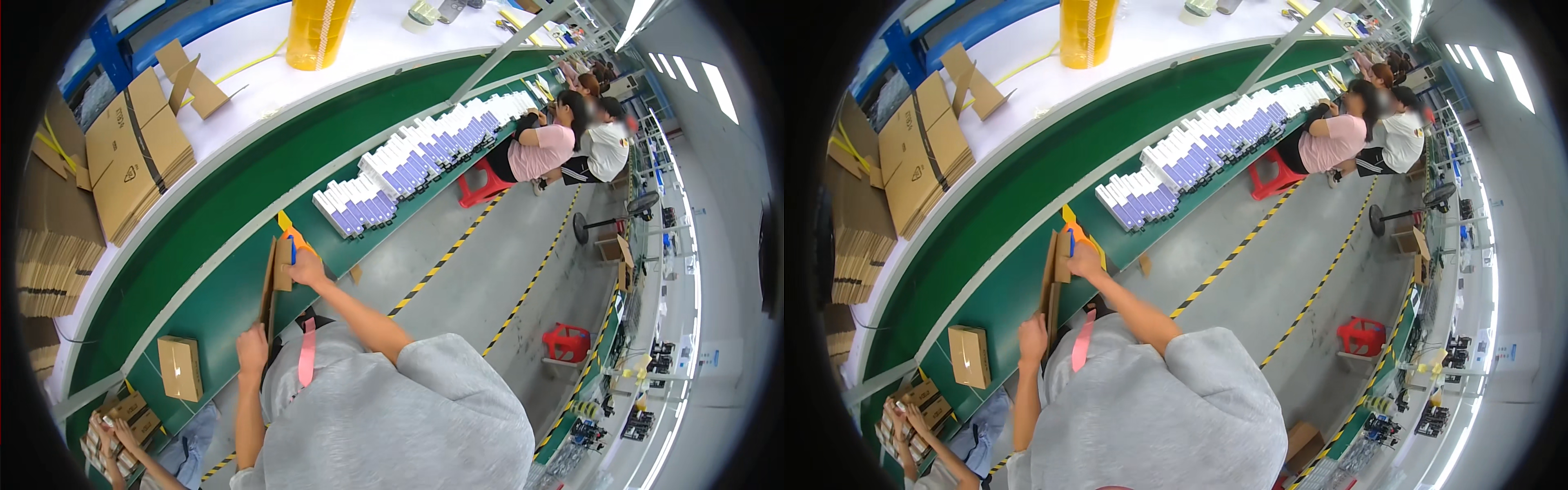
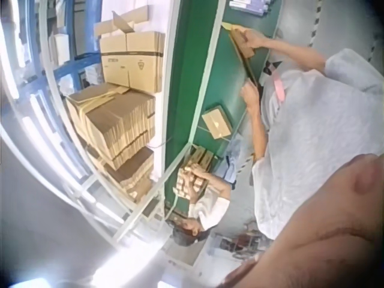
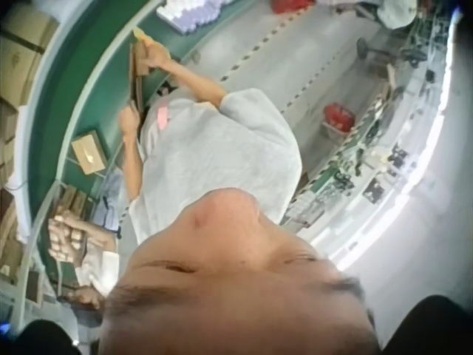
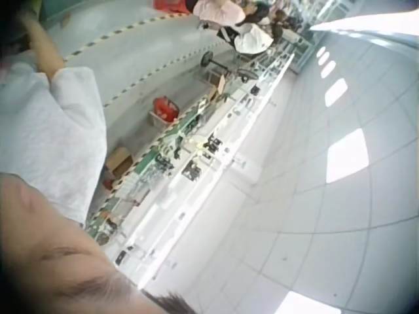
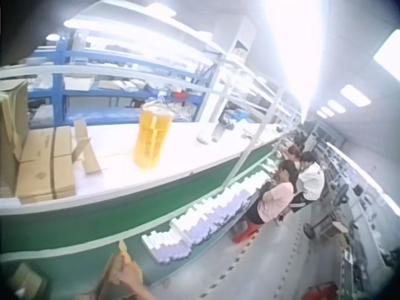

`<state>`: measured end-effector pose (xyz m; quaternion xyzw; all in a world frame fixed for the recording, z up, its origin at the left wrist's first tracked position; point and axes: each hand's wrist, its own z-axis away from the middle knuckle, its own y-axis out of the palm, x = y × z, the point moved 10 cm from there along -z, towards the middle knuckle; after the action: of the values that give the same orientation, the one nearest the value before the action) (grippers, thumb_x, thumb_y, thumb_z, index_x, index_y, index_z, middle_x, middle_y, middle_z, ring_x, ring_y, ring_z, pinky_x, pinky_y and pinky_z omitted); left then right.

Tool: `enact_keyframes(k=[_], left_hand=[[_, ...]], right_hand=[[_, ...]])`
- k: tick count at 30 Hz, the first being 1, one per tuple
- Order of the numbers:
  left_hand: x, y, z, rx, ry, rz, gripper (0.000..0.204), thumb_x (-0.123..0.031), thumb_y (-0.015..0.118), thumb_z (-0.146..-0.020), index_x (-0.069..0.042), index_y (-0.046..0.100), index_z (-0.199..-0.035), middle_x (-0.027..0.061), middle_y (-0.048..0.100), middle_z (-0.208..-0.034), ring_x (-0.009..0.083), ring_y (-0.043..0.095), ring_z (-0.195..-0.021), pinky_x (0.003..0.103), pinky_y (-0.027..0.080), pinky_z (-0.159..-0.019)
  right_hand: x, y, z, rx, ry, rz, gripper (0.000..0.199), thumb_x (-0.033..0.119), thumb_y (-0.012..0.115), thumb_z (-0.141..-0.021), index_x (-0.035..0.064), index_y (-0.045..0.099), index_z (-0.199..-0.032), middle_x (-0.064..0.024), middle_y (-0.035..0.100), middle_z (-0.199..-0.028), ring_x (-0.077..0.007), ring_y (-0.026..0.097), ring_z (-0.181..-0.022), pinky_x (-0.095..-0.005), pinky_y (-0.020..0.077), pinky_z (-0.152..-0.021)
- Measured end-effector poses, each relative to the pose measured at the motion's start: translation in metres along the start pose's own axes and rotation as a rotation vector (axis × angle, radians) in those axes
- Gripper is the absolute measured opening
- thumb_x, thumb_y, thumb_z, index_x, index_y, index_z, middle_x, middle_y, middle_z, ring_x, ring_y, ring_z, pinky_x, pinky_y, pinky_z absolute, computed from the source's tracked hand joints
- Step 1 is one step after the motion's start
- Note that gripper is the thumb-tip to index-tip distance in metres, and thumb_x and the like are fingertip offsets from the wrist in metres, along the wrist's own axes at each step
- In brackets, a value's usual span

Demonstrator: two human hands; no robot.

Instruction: The person is assembling small product boxes, placing items inside, and sealing them with a tape dispenser.

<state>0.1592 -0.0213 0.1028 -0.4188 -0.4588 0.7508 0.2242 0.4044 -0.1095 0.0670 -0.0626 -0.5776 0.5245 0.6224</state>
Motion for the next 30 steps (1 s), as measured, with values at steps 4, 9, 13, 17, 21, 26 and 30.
enact_keyframes(k=[4,9,13,17,21,26,30], left_hand=[[0.093,-0.014,0.003,-0.18,-0.333,0.003,0.04,-0.024,0.05,-0.1,0.007,0.064,-0.08,0.0296,0.064,-0.074,0.0488,0.064,-0.071,0.054,0.051,-0.065],[0.108,0.005,-0.014,-0.275,-0.397,-0.14,0.042,-0.034,0.052,-0.099,0.006,0.061,-0.109,0.0296,0.065,-0.079,0.0462,0.066,-0.075,0.052,0.054,-0.065],[0.046,0.018,-0.024,-0.183,-0.673,-0.517,0.077,-0.051,0.05,-0.097,0.003,0.029,-0.149,0.04,0.045,-0.134,0.0476,0.06,-0.107,0.058,0.055,-0.076],[0.048,0.036,-0.021,-0.104,-0.702,-0.443,0.096,-0.061,0.048,-0.094,-0.001,0.005,-0.156,0.0414,0.013,-0.152,0.0558,0.043,-0.125,0.066,0.048,-0.086],[0.033,0.027,-0.023,0.203,-0.491,-0.089,0.109,-0.07,0.053,-0.086,0.004,0.009,-0.154,0.0451,0.003,-0.151,0.0613,0.022,-0.137,0.066,0.033,-0.106],[0.024,0.001,0.001,0.355,-0.083,0.097,0.111,-0.065,0.069,-0.077,0.002,0.022,-0.152,0.0376,-0.002,-0.155,0.0496,0.022,-0.143,0.047,0.037,-0.11],[0.032,0.002,0.002,-0.057,0.194,-0.15,0.092,-0.055,0.073,-0.079,0.0,0.037,-0.144,0.0211,0.028,-0.156,0.0441,0.048,-0.128,0.047,0.053,-0.093]], right_hand=[[0.006,-0.015,0.015,0.121,-0.153,0.304,0.031,0.028,0.07,-0.072,0.0009,0.07,-0.089,-0.0193,0.07,-0.089,-0.0363,0.069,-0.087,-0.0439,0.0552,-0.078],[0.04,0.006,0.079,0.086,-0.25,0.53,0.037,0.037,0.071,-0.078,0.0009,0.068,-0.085,-0.0193,0.071,-0.087,-0.0346,0.07,-0.079,-0.0434,0.0556,-0.072],[0.026,0.02,0.079,0.14,-0.218,0.416,0.055,0.053,0.067,-0.083,-0.0017,0.065,-0.084,-0.0179,0.07,-0.079,-0.0304,0.07,-0.072,-0.0392,0.0553,-0.068],[-0.036,0.069,0.061,0.452,0.073,-0.508,0.075,0.071,0.059,-0.083,-0.0015,0.064,-0.068,-0.011,0.065,-0.064,-0.0208,0.067,-0.062,-0.0332,0.0522,-0.059],[-0.067,0.094,0.066,0.511,0.101,0.008,0.083,0.077,0.063,-0.075,-0.0055,0.068,-0.079,-0.016,0.067,-0.068,-0.0257,0.069,-0.065,-0.0369,0.0542,-0.063],[-0.085,0.092,0.049,0.305,0.14,0.208,0.083,0.075,0.066,-0.068,-0.0071,0.067,-0.075,-0.0219,0.07,-0.084,-0.0308,0.071,-0.081,-0.04,0.0548,-0.071],[-0.072,0.102,0.067,0.609,0.223,0.039,0.076,0.073,0.066,-0.069,-0.003,0.068,-0.067,-0.019,0.069,-0.072,-0.0288,0.071,-0.076,-0.0387,0.0544,-0.071]])
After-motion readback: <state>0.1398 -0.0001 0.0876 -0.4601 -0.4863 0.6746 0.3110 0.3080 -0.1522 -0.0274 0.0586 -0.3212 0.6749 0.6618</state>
